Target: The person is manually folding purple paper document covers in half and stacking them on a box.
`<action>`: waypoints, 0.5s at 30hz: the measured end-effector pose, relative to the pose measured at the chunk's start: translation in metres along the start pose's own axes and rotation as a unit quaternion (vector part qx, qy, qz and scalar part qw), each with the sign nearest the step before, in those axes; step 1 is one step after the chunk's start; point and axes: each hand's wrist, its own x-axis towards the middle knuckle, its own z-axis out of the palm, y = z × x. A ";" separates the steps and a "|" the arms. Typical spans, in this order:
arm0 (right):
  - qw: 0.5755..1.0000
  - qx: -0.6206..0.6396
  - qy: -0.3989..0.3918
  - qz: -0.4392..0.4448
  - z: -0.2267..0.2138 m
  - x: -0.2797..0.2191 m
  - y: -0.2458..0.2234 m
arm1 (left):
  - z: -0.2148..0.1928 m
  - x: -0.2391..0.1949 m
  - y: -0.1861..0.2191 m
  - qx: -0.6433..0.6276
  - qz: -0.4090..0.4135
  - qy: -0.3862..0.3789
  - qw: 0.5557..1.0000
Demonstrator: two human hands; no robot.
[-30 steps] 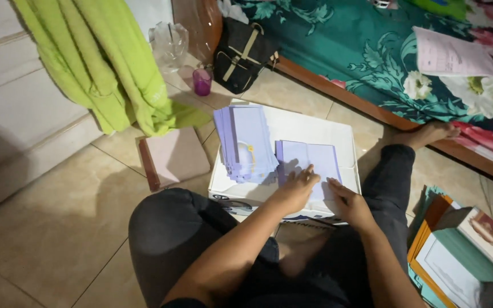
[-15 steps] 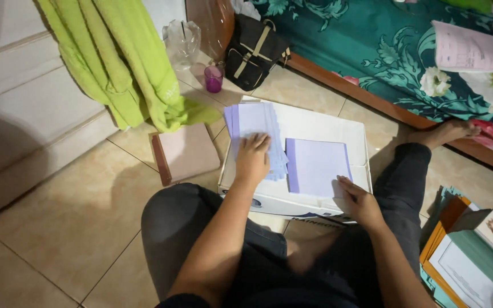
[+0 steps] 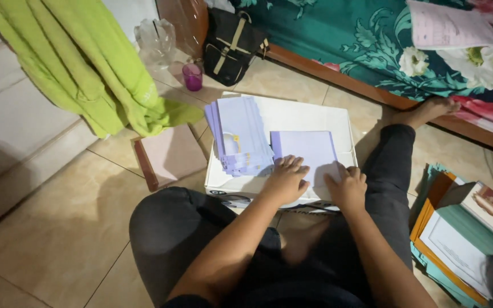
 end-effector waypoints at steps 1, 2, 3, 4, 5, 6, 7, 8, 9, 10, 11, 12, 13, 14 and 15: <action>1.000 -0.002 -0.004 0.001 0.004 0.000 0.003 | -0.005 0.000 0.002 -0.003 -0.002 -0.002 1.000; 1.000 0.022 0.020 0.004 0.007 0.001 0.006 | -0.011 0.000 0.004 -0.011 -0.013 -0.044 0.999; 0.998 0.048 0.046 0.004 0.011 0.006 0.005 | -0.019 0.003 0.002 -0.016 -0.025 -0.083 0.996; 0.998 0.049 0.046 0.002 -0.002 0.005 -0.006 | -0.019 0.005 0.001 -0.015 -0.027 -0.082 0.996; 0.991 0.104 0.079 -0.024 -0.015 0.002 -0.016 | -0.018 0.005 0.002 -0.031 -0.041 -0.106 0.993; 0.980 0.159 0.112 -0.050 -0.028 -0.001 -0.026 | -0.016 0.006 0.003 -0.046 -0.056 -0.129 0.989; 0.980 0.157 0.112 -0.052 -0.033 -0.002 -0.030 | -0.021 0.006 0.005 -0.047 -0.056 -0.127 0.989; 0.978 0.183 0.092 -0.040 -0.039 -0.002 -0.034 | -0.025 0.006 0.007 -0.041 -0.061 -0.138 0.988; 0.975 0.208 0.073 -0.028 -0.044 -0.003 -0.038 | -0.030 0.006 0.009 -0.035 -0.065 -0.150 0.986; 0.975 0.207 0.073 -0.029 -0.047 -0.002 -0.041 | -0.019 0.008 0.004 -0.036 -0.064 -0.149 0.986; 0.945 0.316 0.029 -0.084 -0.051 -0.002 -0.044 | -0.008 0.010 -0.002 -0.036 -0.057 -0.125 0.990; 0.897 0.420 -0.015 -0.139 -0.054 -0.002 -0.047 | 0.004 0.011 -0.007 -0.036 -0.050 -0.101 0.993; 0.897 0.419 -0.015 -0.139 -0.072 -0.008 -0.059 | -0.019 0.008 0.001 -0.037 -0.050 -0.101 0.993; 0.919 0.356 -0.114 -0.129 -0.090 -0.015 -0.072 | -0.041 0.006 0.009 -0.143 -0.118 -0.067 0.980; 0.927 0.288 -0.210 -0.115 -0.109 -0.022 -0.085 | -0.063 0.003 0.017 -0.247 -0.183 -0.032 0.951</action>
